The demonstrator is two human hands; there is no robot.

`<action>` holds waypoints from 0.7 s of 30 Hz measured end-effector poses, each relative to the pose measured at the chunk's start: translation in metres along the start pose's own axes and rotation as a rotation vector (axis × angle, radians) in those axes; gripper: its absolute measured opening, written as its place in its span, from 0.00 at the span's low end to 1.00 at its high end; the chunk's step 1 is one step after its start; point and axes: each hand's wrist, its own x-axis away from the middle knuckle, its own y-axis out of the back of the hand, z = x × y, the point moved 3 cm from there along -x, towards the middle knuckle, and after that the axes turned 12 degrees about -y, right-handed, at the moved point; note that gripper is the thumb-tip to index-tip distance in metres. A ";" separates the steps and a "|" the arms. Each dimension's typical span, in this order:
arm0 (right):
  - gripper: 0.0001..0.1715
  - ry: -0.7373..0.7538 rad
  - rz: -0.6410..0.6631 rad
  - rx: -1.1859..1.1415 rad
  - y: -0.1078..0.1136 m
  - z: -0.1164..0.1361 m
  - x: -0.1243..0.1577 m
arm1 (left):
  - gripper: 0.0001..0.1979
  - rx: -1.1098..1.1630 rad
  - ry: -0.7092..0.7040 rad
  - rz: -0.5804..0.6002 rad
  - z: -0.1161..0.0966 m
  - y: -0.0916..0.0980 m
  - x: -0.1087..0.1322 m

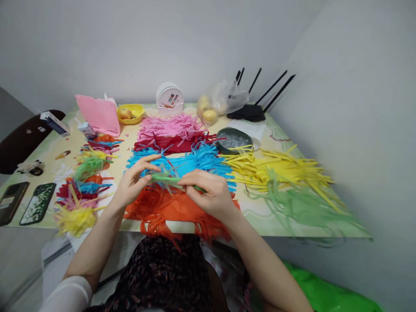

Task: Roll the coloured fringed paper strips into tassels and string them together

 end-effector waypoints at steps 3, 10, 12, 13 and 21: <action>0.16 0.138 0.069 0.074 0.000 0.006 0.001 | 0.12 -0.148 -0.068 0.215 -0.011 -0.003 -0.012; 0.16 0.022 0.281 0.084 0.012 -0.001 -0.002 | 0.05 -0.362 -0.139 0.302 -0.005 -0.011 -0.017; 0.17 -0.216 0.336 -0.016 0.013 -0.013 -0.010 | 0.06 -0.588 -0.279 0.249 -0.006 -0.010 -0.014; 0.17 -0.320 0.371 -0.080 0.010 -0.020 -0.013 | 0.07 -0.679 -0.346 0.241 -0.006 -0.011 -0.012; 0.20 -0.694 0.487 -0.639 -0.037 -0.037 -0.008 | 0.12 -0.938 -0.764 0.037 -0.002 -0.015 0.008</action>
